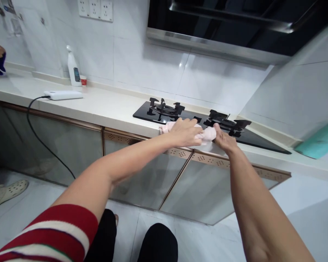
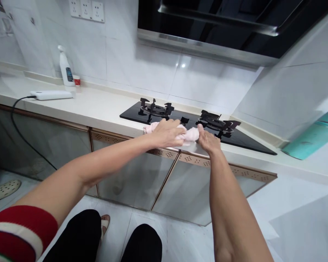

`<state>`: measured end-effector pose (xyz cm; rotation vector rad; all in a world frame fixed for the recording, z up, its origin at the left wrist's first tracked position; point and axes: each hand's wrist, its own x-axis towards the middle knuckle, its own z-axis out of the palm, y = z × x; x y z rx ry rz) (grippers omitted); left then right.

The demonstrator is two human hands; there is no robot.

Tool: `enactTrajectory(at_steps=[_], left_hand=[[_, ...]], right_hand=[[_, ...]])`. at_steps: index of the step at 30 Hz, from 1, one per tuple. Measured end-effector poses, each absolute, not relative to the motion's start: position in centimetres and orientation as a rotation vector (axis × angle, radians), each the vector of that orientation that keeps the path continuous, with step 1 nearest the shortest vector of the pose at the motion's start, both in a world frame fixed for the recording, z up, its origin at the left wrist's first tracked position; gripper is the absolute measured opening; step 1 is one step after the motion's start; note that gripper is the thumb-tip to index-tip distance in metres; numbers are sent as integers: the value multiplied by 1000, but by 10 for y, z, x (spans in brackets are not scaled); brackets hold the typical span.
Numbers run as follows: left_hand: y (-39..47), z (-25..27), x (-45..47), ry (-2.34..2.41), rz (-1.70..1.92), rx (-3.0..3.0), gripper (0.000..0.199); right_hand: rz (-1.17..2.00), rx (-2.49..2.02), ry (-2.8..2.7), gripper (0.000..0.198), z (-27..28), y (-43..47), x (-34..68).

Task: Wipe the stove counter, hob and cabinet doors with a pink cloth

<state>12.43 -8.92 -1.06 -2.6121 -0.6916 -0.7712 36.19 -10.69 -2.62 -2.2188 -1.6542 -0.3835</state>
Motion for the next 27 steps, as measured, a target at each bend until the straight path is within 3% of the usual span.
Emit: enactTrajectory(at_steps=[6,15,23,27], left_hand=[[-71,-19,48,-665,-728,-2560,33],[-56,-20,-62,-928,-621,-2481,44],[-72,-11,21,-944,-690,-2530,43],[-77,-14,71,-907,-701,-2592,59]], right_hand=[[-246,-2209,-1636,84,-24,-116,349],[-294,-2222,-1648,80,-28,-111,353],[-273,-2236,-1629,77,-25,-108,354],[-271,-2167,-1594,82,-16,-107,346]])
